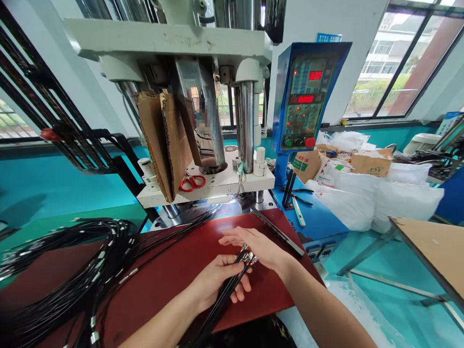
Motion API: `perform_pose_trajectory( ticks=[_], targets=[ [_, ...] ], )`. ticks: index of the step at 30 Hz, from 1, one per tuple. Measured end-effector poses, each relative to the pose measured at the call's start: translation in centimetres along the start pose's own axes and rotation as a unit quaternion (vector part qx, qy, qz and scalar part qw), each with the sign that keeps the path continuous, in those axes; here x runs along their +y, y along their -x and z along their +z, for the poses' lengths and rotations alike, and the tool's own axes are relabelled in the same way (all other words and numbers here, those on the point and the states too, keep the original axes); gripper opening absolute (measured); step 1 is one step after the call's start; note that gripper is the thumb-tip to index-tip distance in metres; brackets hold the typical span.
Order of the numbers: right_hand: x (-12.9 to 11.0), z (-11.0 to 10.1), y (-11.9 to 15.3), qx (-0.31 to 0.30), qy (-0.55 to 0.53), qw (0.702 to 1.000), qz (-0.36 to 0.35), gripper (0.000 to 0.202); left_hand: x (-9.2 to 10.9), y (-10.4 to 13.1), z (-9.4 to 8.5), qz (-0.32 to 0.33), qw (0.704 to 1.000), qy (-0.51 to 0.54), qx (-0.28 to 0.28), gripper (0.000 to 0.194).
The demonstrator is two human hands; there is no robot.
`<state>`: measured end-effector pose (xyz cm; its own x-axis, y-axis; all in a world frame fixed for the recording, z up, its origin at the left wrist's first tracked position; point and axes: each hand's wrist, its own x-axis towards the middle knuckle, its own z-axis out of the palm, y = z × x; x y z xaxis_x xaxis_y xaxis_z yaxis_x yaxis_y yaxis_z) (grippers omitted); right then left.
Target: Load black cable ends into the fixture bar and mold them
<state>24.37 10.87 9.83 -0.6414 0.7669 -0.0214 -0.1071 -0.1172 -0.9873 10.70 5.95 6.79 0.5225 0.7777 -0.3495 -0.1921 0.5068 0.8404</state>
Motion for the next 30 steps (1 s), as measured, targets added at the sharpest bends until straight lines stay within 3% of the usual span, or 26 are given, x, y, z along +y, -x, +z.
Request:
perform_pose_trajectory(
  ticks=[4, 10, 14, 18, 21, 23, 26, 28, 30],
  targets=[
    [0.3, 0.2, -0.1, -0.018, -0.055, 0.997, 0.043, 0.045, 0.6, -0.5, 0.5, -0.014, 1.0, -0.002, -0.021, 0.04],
    [-0.1, 0.2, -0.1, 0.015, 0.131, 0.99, 0.054, 0.043, 0.4, -1.5, 0.8, 0.017, 1.0, -0.006, -0.019, 0.042],
    [0.0, -0.1, 0.1, 0.015, 0.18, 0.981, 0.069, 0.043, -0.1, -1.9, 0.8, 0.033, 0.999, -0.022, 0.013, 0.035],
    [0.8, -0.7, -0.5, -0.042, 0.227, 0.972, 0.043, 0.045, -0.3, -2.4, 1.3, 0.065, 0.997, -0.014, 0.042, 0.034],
    [1.5, -0.6, -1.1, -0.075, 0.285, 0.954, 0.046, 0.047, -0.7, -2.7, 1.3, 0.046, 0.999, -0.002, 0.03, 0.038],
    [1.7, -0.4, -1.2, -0.054, 0.312, 0.947, 0.064, 0.049, -1.0, -2.6, 1.1, 0.035, 0.999, -0.019, 0.032, 0.04],
    [1.4, -1.6, -0.7, -0.011, 0.351, 0.934, 0.063, 0.05, -1.0, -2.1, 0.3, 0.048, 0.995, -0.04, 0.081, 0.034],
    [1.2, -3.6, 0.2, 0.044, 0.439, 0.897, 0.028, 0.048, -0.6, -1.6, -0.4, 0.068, 0.991, -0.028, 0.115, 0.029],
    [1.3, -6.1, 1.6, 0.113, 0.583, 0.804, 0.031, 0.044, 0.0, -1.1, -1.2, 0.091, 0.986, -0.008, 0.142, 0.025]
  ],
)
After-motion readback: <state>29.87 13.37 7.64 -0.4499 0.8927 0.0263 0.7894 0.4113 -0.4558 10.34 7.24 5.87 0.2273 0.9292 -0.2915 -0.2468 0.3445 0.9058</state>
